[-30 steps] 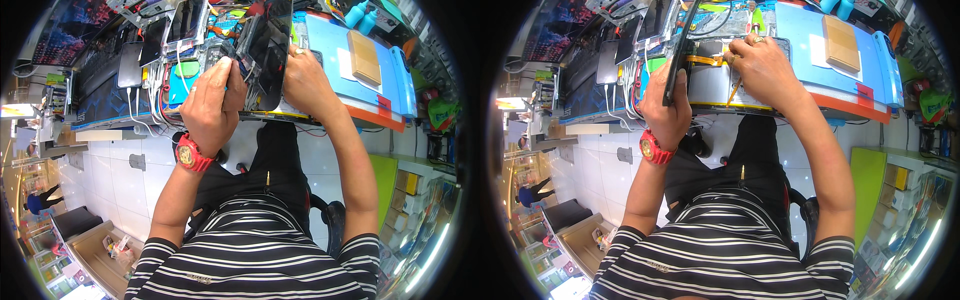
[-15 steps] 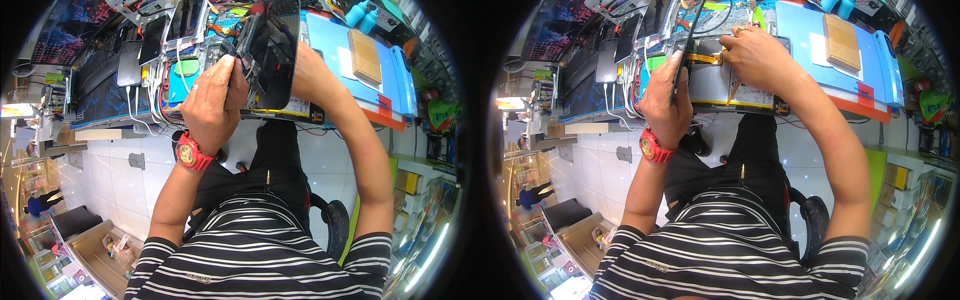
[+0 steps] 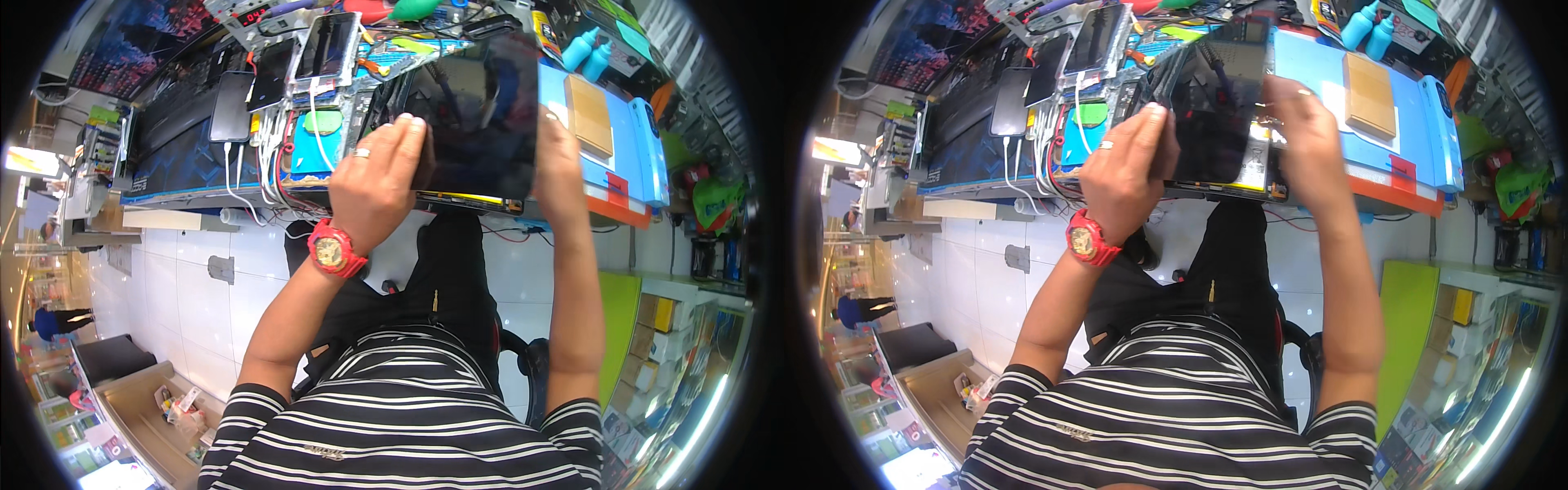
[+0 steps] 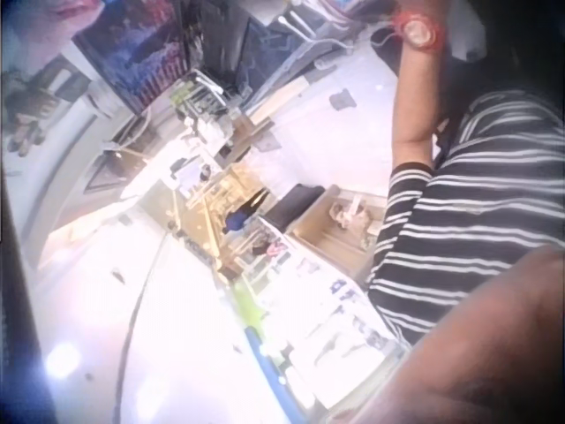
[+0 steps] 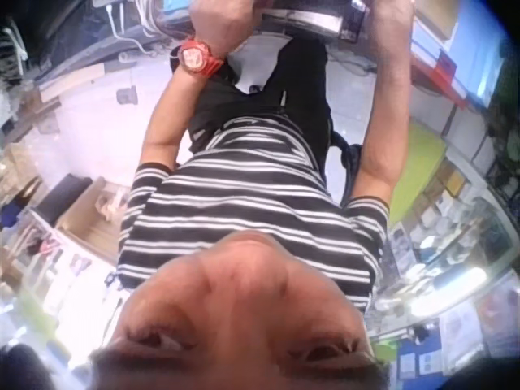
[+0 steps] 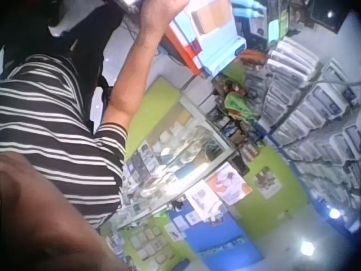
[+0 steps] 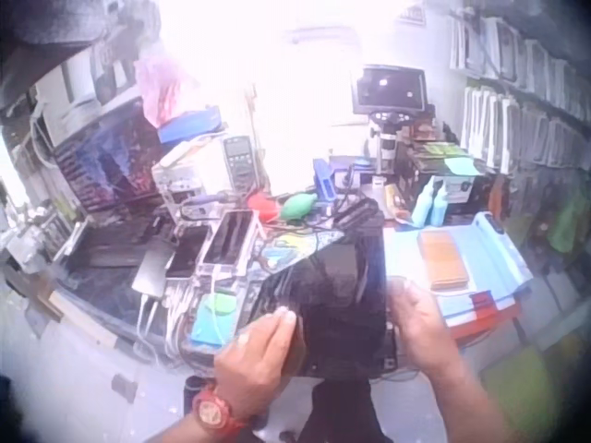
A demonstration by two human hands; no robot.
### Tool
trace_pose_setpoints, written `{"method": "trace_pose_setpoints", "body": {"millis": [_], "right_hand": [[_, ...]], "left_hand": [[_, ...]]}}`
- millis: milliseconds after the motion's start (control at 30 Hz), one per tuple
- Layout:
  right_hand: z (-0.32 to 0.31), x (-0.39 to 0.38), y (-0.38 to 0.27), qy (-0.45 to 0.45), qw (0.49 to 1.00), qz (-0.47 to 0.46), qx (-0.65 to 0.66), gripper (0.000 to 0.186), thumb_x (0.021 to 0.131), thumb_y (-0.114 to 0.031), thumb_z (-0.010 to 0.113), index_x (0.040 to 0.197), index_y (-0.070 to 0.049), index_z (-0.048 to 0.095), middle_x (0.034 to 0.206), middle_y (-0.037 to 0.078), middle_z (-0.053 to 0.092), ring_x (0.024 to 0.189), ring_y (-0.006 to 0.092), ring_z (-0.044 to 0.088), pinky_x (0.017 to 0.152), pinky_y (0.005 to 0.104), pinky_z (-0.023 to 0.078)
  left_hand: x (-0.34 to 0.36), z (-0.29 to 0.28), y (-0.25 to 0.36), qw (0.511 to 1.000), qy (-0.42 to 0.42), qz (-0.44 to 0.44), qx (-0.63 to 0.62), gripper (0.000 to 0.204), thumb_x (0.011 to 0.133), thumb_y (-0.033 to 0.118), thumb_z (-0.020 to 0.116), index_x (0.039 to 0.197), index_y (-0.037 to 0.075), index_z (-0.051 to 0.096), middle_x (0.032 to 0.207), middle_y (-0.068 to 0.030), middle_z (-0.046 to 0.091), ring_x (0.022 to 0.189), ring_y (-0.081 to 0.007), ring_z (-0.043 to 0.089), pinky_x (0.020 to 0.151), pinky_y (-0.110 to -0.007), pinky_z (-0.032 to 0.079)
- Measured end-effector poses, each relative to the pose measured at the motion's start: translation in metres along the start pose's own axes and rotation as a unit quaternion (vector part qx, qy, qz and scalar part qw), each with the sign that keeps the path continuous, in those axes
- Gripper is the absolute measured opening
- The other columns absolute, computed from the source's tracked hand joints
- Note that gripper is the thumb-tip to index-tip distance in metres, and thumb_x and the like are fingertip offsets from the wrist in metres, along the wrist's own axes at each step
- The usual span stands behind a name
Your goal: The person manipulates internal components of a tablet on a workbench, uses a tool to pry or adjust parts, connects cables, and then tests the device by turning it on to show the boot screen.
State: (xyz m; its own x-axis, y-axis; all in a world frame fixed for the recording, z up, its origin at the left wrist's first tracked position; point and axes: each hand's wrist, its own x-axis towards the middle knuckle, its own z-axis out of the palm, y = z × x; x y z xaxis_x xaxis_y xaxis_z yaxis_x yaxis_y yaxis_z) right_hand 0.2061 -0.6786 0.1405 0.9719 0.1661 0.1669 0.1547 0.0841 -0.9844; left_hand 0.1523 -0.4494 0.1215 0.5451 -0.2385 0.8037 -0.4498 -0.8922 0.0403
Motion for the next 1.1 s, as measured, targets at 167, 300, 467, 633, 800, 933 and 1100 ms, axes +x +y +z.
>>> {"method": "trace_pose_setpoints", "body": {"millis": [167,300,467,633,800,933,1100], "right_hand": [[-0.014,-0.032,-0.008,-0.012,0.971,0.059,0.232,0.04,0.105,-0.017,0.054,0.137,0.008,0.047,0.124,0.011,0.062,0.113,0.0157,0.059,0.098,0.0286,0.047],[-0.005,-0.034,-0.005,0.007,0.988,0.08,0.134,0.043,0.093,0.003,0.059,0.134,0.011,0.047,0.129,0.016,0.059,0.119,0.0177,0.057,0.104,0.0308,0.043],[-0.017,-0.031,0.03,0.057,0.991,0.078,0.098,0.05,0.091,0.005,0.063,0.136,0.016,0.044,0.132,0.019,0.058,0.119,0.0193,0.057,0.105,0.0308,0.043],[0.002,-0.035,0.023,0.102,0.988,0.086,-0.084,0.054,0.092,0.001,0.066,0.139,0.016,0.043,0.13,0.022,0.06,0.119,0.0216,0.06,0.102,0.0324,0.046],[0.017,-0.04,0.012,0.144,0.916,0.093,-0.363,0.055,0.092,-0.011,0.068,0.139,0.011,0.048,0.131,0.028,0.06,0.124,0.0336,0.06,0.103,0.0398,0.047],[0.022,-0.04,0.017,0.166,0.905,0.06,-0.386,0.054,0.093,-0.017,0.066,0.138,0.01,0.05,0.133,0.03,0.058,0.126,0.0403,0.057,0.106,0.0436,0.044],[0.014,-0.04,0.045,0.185,0.914,0.002,-0.36,0.052,0.096,-0.013,0.065,0.14,0.01,0.048,0.126,0.023,0.063,0.113,0.0291,0.063,0.102,0.0362,0.045]], "left_hand": [[-0.007,-0.003,0.009,0.993,-0.087,0.055,0.052,0.041,0.081,0.002,0.062,0.122,0.004,0.068,0.117,-0.0129,0.07,0.1,-0.029,0.07,0.078,-0.036,0.058],[-0.01,-0.006,0.011,0.985,-0.143,0.071,0.061,0.047,0.08,0.011,0.068,0.126,0.005,0.066,0.123,-0.014,0.067,0.106,-0.03,0.068,0.085,-0.037,0.056],[-0.002,-0.031,-0.001,0.967,-0.222,-0.008,-0.127,0.065,0.083,0.033,0.077,0.135,0.0,0.056,0.135,-0.0207,0.056,0.124,-0.0372,0.055,0.108,-0.047,0.041],[-0.01,-0.021,-0.03,0.957,-0.163,-0.232,-0.054,0.051,0.097,0.03,0.065,0.131,-0.006,0.054,0.13,-0.0263,0.056,0.12,-0.0425,0.054,0.104,-0.047,0.043],[0.005,-0.016,-0.038,0.919,-0.279,-0.277,-0.011,0.039,0.098,0.022,0.061,0.12,-0.01,0.058,0.107,-0.0285,0.064,0.1,-0.0448,0.062,0.087,-0.051,0.049],[0.005,0.001,-0.053,0.923,-0.262,-0.283,0.002,0.033,0.099,0.021,0.058,0.111,-0.009,0.061,0.096,-0.0306,0.066,0.092,-0.0476,0.063,0.082,-0.054,0.049],[0.004,0.015,-0.065,0.913,-0.255,-0.318,-0.023,0.038,0.102,0.026,0.051,0.102,-0.011,0.062,0.093,-0.0318,0.065,0.089,-0.0503,0.062,0.082,-0.055,0.048]]}}
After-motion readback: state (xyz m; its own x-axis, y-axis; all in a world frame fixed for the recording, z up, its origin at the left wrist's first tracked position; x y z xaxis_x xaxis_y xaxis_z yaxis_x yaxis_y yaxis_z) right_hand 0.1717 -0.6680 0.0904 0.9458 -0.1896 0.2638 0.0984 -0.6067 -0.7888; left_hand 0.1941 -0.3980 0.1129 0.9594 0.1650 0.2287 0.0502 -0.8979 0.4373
